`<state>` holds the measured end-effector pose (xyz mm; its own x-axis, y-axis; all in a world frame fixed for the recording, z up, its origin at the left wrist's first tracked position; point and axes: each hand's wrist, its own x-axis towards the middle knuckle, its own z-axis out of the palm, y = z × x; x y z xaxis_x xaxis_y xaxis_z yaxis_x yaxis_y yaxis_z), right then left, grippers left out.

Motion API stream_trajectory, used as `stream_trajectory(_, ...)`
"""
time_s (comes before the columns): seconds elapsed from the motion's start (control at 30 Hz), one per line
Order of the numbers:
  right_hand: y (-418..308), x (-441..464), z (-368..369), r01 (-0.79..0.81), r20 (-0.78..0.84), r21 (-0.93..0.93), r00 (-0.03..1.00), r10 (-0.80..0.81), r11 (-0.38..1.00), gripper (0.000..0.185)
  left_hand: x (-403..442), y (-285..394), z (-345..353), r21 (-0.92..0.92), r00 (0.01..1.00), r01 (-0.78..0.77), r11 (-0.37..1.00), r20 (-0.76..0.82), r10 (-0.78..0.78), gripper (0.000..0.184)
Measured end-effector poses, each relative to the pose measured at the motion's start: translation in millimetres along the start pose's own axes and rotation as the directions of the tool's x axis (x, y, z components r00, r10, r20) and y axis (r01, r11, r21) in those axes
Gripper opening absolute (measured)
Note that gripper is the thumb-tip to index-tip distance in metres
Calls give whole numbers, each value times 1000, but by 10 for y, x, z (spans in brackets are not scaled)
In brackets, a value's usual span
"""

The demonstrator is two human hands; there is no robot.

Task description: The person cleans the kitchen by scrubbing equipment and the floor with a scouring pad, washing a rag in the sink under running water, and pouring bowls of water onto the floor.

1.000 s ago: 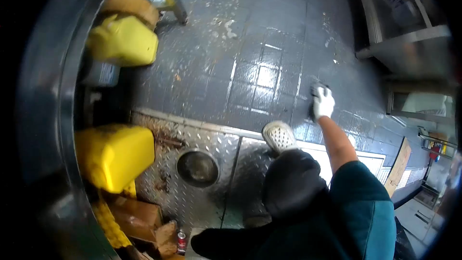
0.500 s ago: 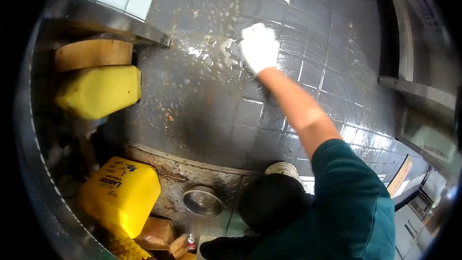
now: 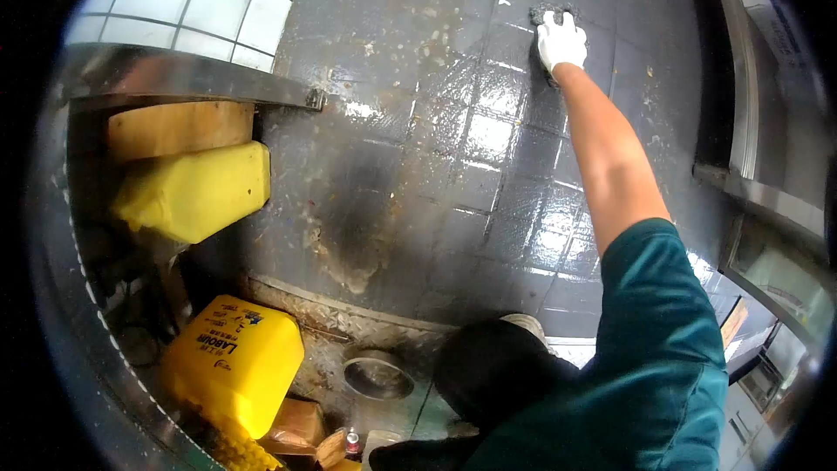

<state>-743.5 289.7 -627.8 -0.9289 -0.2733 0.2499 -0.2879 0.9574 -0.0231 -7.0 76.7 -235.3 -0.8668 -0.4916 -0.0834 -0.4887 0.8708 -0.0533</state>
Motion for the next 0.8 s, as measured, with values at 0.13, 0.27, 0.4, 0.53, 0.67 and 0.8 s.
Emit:
stream_trajectory(0.13,-1635,-536,-1133,66,196,135,976,-92,989,28,32,-17,64,-12,999,7,1000,-52,-8,57)
stream_trajectory(0.27,-2720,-2040,-1718,196,358,713,724,-590,673,30,-77,-49,-1,7,994,15,1000,-104,-14,57)
stream_trajectory(0.4,-2634,-3658,-1582,694,-7,689,292,-956,207,42,-279,-106,-270,81,980,10,997,-199,7,57)
stream_trajectory(0.53,-1719,-3567,-1725,684,-53,681,402,-914,262,33,-433,-140,-1010,267,944,91,959,-330,2,57)
stream_trajectory(0.67,-912,-3018,-1739,563,128,253,787,-604,787,23,-535,-243,-1547,450,811,318,834,-585,6,57)
stream_trajectory(0.8,-814,-2852,-1004,380,-93,17,921,-377,925,30,-782,-552,-978,330,659,540,774,-738,-146,56)
